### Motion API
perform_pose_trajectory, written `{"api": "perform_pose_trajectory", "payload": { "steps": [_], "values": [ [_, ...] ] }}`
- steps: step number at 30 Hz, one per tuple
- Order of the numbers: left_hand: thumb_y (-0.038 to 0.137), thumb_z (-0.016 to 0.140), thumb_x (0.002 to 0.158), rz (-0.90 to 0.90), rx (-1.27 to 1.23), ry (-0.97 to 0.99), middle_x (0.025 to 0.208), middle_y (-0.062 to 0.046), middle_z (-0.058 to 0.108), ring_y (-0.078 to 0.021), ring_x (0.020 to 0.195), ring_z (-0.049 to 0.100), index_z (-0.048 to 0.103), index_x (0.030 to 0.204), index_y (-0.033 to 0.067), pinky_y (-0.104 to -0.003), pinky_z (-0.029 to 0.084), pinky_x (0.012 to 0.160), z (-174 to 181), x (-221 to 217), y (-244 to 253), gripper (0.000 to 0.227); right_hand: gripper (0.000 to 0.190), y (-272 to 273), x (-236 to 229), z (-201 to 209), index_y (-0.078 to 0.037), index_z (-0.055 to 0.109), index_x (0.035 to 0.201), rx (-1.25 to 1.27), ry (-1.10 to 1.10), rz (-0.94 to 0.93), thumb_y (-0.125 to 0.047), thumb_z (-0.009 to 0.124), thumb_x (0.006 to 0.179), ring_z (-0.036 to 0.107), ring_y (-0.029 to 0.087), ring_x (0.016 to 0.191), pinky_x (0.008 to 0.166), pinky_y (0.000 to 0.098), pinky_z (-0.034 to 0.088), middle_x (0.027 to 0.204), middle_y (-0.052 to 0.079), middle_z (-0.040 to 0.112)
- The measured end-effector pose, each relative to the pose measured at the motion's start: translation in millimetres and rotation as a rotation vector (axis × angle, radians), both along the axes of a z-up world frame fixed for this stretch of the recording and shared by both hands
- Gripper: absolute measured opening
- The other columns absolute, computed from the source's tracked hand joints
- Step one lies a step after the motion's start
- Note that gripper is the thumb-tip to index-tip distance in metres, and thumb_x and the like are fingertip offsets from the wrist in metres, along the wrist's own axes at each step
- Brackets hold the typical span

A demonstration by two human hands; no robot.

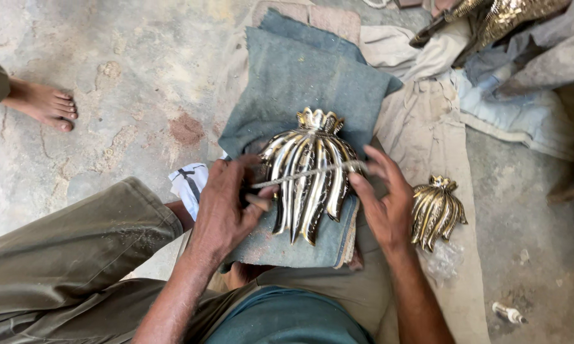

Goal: The person uses a wooden mallet and a metal punch to hammer a decorative metal object secured on a cushion. They repeatedly strike the punch to shape or emboss the metal surface.

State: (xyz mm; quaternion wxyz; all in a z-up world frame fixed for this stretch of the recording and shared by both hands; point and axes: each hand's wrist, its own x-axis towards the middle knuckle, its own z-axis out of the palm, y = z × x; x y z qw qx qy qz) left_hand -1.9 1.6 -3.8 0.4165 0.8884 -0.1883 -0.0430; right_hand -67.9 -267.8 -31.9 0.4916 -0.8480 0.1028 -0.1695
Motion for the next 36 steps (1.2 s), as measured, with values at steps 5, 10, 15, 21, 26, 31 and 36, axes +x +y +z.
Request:
{"api": "perform_pose_trajectory", "payload": {
  "steps": [5,10,15,21,26,31,36],
  "values": [
    [0.018,0.079,0.079,-0.089,0.02,-0.104,0.099,-0.016,0.062,-0.0304,0.096,0.052,0.065,0.104,0.0036,-0.045,0.049,0.081,-9.8,-3.7,11.5,0.032,0.035,4.4,-33.9,-22.4,-0.004,0.068,0.126,-0.059,-0.137,-0.057,-0.029,0.069,0.101,0.075,0.022,0.102,0.111,0.0433,0.057,0.106,0.012,0.077],
    [0.008,0.072,0.063,-0.238,-0.066,-0.062,0.107,-0.014,0.066,-0.0296,0.101,0.054,0.063,0.108,0.0023,-0.043,0.052,0.091,-18.2,3.2,18.1,0.047,0.05,20.2,-29.8,-26.0,0.004,0.056,0.14,-0.037,-0.137,-0.082,-0.017,0.067,0.096,0.063,0.028,0.105,0.089,0.0401,0.052,0.128,0.024,0.067],
    [0.007,0.076,0.077,-0.221,-0.304,-0.1,0.112,-0.01,0.072,-0.0279,0.104,0.06,0.066,0.109,0.0089,-0.04,0.054,0.092,-28.9,-10.6,10.8,0.034,0.047,29.6,-3.4,-22.6,0.009,0.056,0.142,0.772,-0.047,-0.155,0.002,0.064,0.096,0.07,0.017,0.105,0.092,0.0267,0.058,0.127,0.02,0.07],
    [0.012,0.075,0.077,-0.265,-0.248,-0.236,0.112,-0.009,0.072,-0.0314,0.111,0.063,0.068,0.106,0.0075,-0.047,0.05,0.097,-18.9,-15.0,8.0,0.03,0.047,5.1,-0.7,-41.3,0.012,0.056,0.142,0.801,-0.06,-0.152,0.006,0.062,0.096,0.071,0.016,0.106,0.096,0.0244,0.057,0.126,0.02,0.072],
    [0.007,0.069,0.063,-0.246,-0.173,-0.307,0.123,-0.014,0.068,-0.0346,0.116,0.06,0.069,0.106,0.0058,-0.048,0.05,0.096,-12.4,-11.2,30.9,0.044,0.045,-7.6,-11.0,-76.0,0.016,0.059,0.149,1.003,-0.282,0.022,0.014,0.065,0.104,0.068,0.009,0.086,0.071,0.0185,0.056,0.113,0.019,0.073],
    [-0.005,0.063,0.058,0.19,0.089,0.011,0.114,-0.017,0.058,-0.0341,0.103,0.056,0.068,0.106,0.0032,-0.044,0.055,0.085,-17.6,4.7,40.7,0.049,0.047,-4.9,-12.8,-103.6,0.002,0.058,0.139,0.693,0.069,-0.457,0.007,0.058,0.092,0.064,0.011,0.082,0.063,0.0231,0.05,0.109,0.008,0.073],
    [-0.01,0.066,0.079,0.019,-0.162,0.205,0.108,-0.014,0.058,-0.0254,0.097,0.06,0.074,0.114,0.0076,-0.035,0.059,0.084,-12.0,42.1,40.4,0.04,0.05,16.3,4.1,-110.4,0.0,0.055,0.141,0.7,0.221,-0.052,0.006,0.059,0.091,0.066,0.013,0.089,0.07,0.0257,0.053,0.113,0.009,0.072]
  ]
}}
